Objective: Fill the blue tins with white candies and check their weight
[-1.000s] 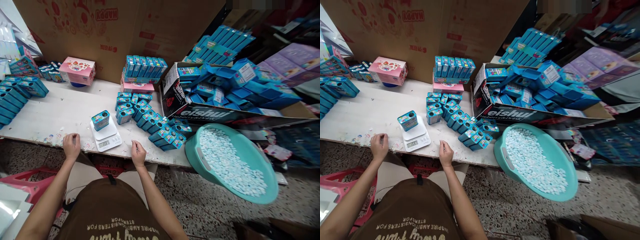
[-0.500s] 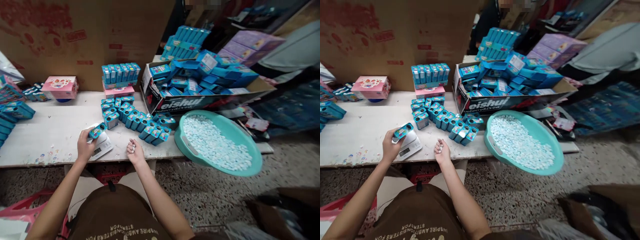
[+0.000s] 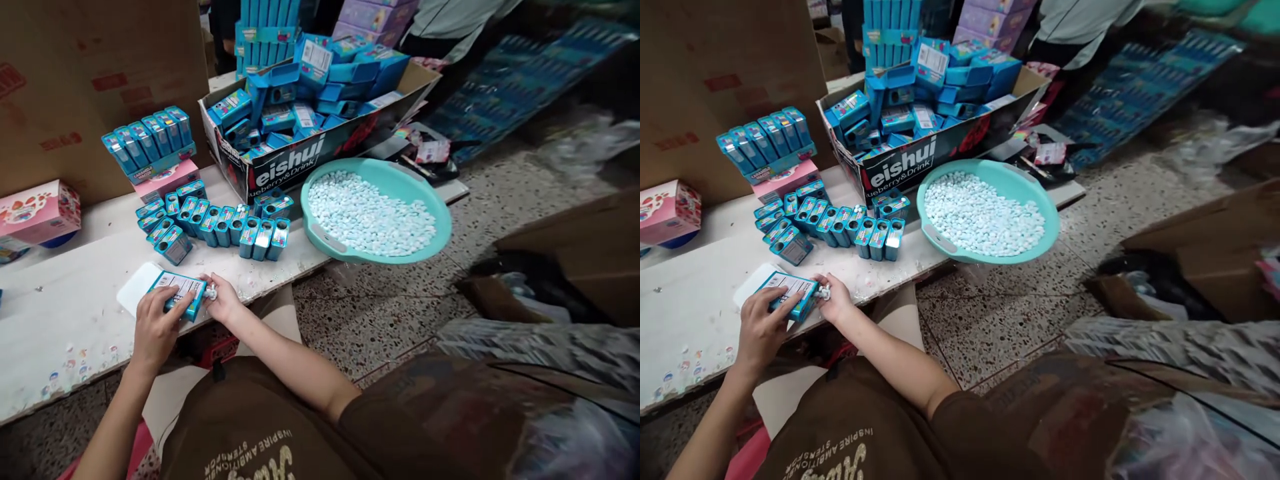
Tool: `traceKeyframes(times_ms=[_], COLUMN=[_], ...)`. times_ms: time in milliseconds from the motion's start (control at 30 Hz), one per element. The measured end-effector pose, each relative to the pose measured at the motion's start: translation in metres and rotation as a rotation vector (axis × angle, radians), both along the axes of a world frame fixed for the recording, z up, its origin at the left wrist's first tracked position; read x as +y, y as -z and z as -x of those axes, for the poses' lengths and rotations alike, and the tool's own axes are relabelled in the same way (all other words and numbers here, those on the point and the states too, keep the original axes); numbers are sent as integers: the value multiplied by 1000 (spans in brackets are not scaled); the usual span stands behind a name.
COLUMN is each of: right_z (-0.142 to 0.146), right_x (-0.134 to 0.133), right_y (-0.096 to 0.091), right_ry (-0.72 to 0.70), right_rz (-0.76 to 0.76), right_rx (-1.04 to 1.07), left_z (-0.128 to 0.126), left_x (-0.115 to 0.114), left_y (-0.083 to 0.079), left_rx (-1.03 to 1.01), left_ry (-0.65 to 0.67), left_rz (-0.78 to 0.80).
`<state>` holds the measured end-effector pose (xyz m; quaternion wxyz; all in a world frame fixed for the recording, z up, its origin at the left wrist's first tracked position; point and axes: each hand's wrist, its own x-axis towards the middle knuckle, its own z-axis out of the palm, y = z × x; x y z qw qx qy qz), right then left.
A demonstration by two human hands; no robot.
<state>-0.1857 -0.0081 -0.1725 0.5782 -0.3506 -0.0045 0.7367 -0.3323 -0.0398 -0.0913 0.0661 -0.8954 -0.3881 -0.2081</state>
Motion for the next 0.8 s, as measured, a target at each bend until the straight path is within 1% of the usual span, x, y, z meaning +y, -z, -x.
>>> traceKeyframes(times_ms=[100, 167, 267, 367, 467, 533, 567, 633, 700, 800], right_z=[-2, -4, -6, -10, -14, -16, -16, -14, -11, -4], right_x=[-1, -1, -2, -3, -4, -5, -6, -6, -7, -7], right_y=[-7, -12, -18, -22, -25, -25, -25, -25, -26, -28], right_ry=[-15, 20, 51, 69, 84, 80, 74, 61, 41, 7], right_rz=[229, 291, 325, 308, 289, 291, 294, 301, 308, 316], right_rx=[301, 377, 410, 460, 485, 465, 454, 440, 438, 419], left_z=[0, -1, -3, -4, 2, 9, 12, 16, 16, 11], left_x=[2, 4, 6, 5, 2, -1, -2, -6, -9, -11], left_y=[0, 1, 5, 10, 16, 17, 16, 12, 6, 0], left_rx=[2, -20, -142, -376, -610, -704, -720, -679, -575, -387], left_ry=[-4, -9, -72, -220, -384, -443, -451, -430, -364, -223], left_rz=[3, 33, 94, 172, 247, 277, 281, 261, 216, 139])
